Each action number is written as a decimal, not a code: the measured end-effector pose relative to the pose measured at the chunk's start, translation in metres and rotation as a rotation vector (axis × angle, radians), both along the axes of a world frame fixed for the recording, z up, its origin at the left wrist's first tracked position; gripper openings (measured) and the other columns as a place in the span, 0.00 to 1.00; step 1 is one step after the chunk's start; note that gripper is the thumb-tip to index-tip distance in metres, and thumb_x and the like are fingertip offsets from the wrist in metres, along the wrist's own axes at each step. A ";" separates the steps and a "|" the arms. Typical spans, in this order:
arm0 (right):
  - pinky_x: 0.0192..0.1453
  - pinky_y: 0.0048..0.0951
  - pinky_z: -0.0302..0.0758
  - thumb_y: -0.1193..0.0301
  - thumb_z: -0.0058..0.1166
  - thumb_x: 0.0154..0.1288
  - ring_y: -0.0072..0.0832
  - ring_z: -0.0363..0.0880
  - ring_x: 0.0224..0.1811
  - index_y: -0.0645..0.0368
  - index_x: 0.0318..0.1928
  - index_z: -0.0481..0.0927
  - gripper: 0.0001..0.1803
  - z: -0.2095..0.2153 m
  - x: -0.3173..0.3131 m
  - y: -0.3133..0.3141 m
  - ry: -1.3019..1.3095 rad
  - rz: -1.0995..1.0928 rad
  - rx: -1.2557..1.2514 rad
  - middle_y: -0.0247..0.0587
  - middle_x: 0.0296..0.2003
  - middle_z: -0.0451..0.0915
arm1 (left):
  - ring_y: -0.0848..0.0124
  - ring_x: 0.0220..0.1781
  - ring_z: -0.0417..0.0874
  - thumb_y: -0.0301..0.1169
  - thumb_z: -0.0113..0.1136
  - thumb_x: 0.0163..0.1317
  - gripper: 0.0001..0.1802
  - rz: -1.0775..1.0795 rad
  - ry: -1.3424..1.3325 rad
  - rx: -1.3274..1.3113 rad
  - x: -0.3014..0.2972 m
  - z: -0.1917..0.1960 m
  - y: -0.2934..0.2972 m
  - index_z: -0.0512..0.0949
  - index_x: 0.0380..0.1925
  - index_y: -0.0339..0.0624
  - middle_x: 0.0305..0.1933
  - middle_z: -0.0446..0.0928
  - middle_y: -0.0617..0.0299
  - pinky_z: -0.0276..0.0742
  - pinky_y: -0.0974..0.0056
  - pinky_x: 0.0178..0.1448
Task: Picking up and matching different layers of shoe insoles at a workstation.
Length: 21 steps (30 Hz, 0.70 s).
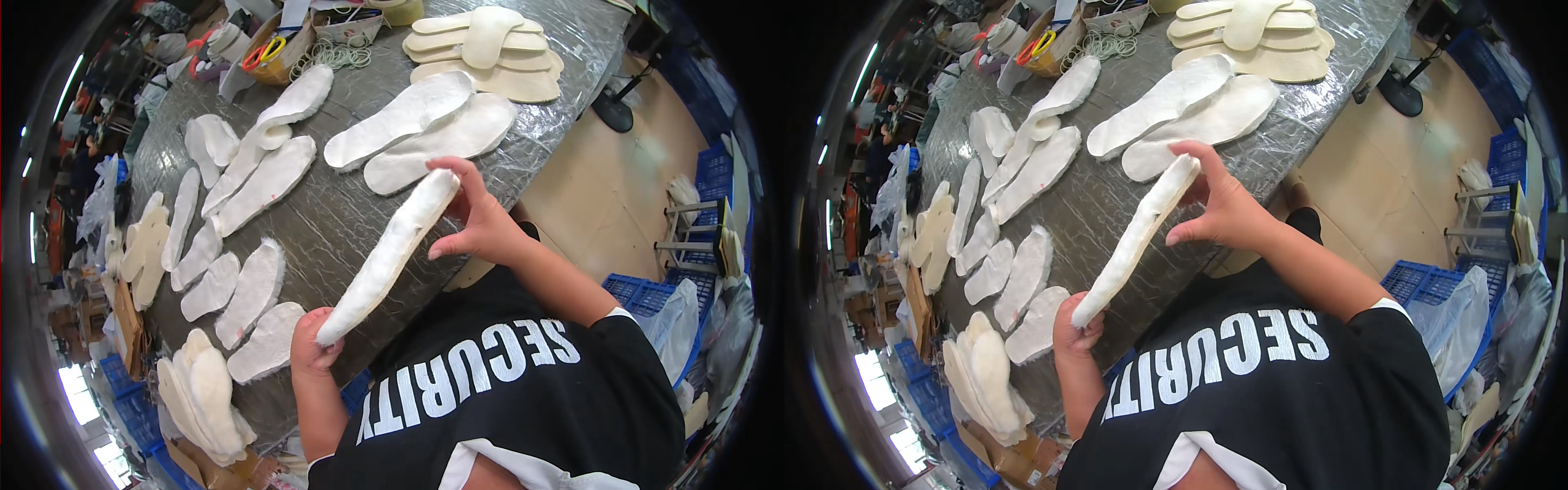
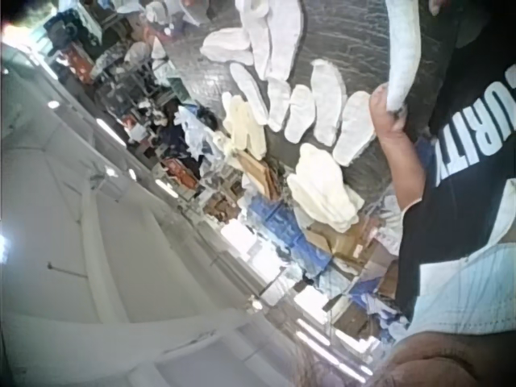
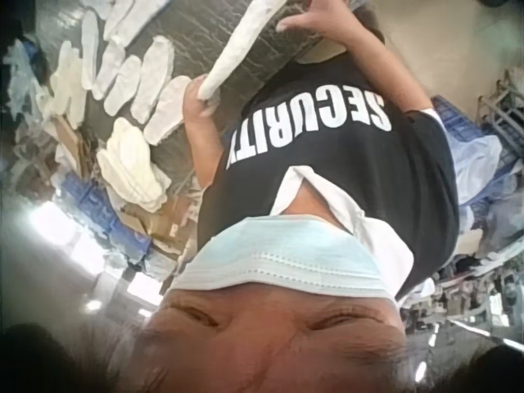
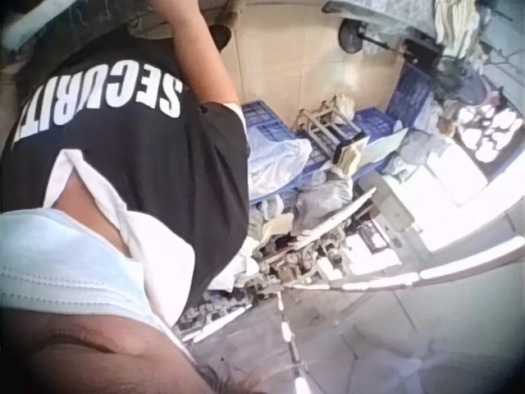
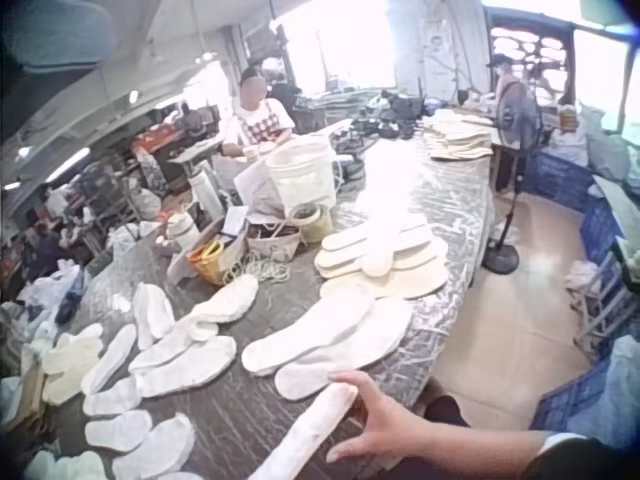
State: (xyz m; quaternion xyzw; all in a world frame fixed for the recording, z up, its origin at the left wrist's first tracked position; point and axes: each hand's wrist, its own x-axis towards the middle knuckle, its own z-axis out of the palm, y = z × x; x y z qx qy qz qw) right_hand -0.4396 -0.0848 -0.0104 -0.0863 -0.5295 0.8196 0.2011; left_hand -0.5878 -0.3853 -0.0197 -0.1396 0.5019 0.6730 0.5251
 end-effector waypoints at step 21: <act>0.60 0.44 0.57 0.68 0.71 0.40 0.29 0.71 0.51 0.46 0.34 0.82 0.16 -0.018 -0.031 0.015 0.033 -0.075 1.277 0.20 0.38 0.80 | 0.79 0.14 0.70 0.29 0.46 0.67 0.15 -0.076 0.034 -0.037 -0.008 -0.003 -0.021 0.72 0.41 0.23 0.30 0.77 0.46 0.62 0.77 0.11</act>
